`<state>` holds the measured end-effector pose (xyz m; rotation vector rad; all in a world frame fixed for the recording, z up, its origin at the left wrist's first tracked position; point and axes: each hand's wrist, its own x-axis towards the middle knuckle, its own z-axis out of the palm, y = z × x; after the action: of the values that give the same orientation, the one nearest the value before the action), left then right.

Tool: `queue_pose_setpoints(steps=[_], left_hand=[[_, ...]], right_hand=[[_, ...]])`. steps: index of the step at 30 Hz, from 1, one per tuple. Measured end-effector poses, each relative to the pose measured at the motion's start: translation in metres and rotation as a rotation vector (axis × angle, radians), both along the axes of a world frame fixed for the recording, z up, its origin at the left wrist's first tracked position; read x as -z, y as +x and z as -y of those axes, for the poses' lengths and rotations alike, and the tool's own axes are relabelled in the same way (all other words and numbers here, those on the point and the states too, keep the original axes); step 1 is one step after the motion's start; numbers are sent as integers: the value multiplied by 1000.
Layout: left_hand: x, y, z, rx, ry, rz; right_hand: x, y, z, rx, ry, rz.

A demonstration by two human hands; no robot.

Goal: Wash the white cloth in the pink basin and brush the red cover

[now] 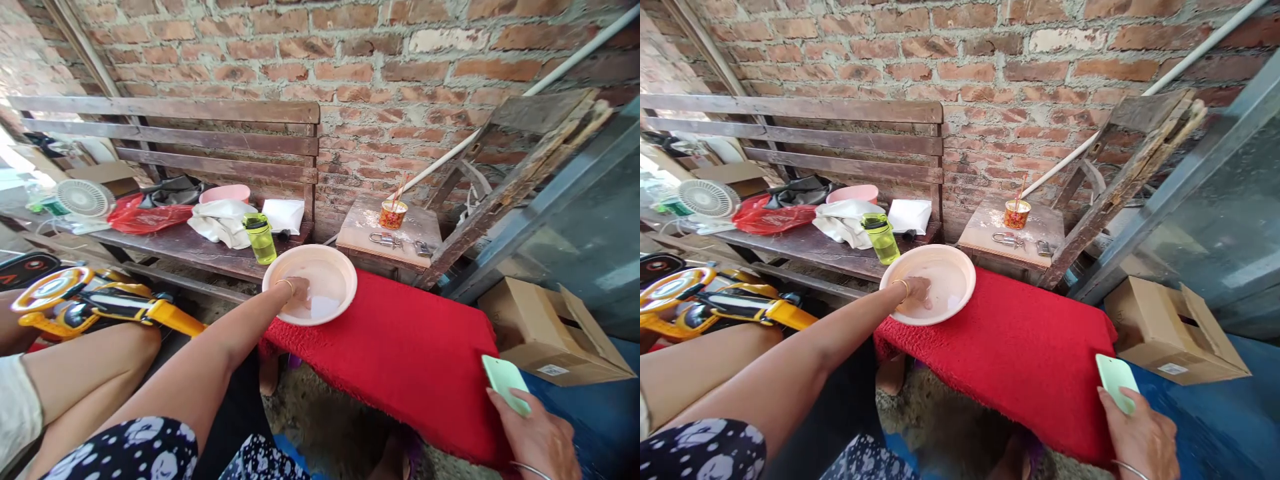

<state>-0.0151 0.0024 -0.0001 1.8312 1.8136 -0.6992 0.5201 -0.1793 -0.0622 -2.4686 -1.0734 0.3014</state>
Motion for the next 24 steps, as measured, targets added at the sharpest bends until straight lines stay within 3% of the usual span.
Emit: queue_pose_setpoints(steps=[3,6,11,14,17,20,24], left_hand=[[-1,0,-1,-5,-2,-1],[0,-1,-2,6,-9,-3],[6,-6,-4,49,-9,-11],[10,-8,-6,57,-21,-26],[11,-9,-7,62,-17,-30],[12,-9,-7,72,-7,-23],[13,-11,-5,88,41,1]], right_hand=[[-9,-4,-3,5,-51,13],[-24,-36,-4,-86,57,62],[-32,-156,2,-426,316,14],[-28,-238,10,-608,340,-39],[-27,-297,18,-756,314,-20],[-25,-319,20,-814,251,0],[-14,-290,20,-769,207,66]])
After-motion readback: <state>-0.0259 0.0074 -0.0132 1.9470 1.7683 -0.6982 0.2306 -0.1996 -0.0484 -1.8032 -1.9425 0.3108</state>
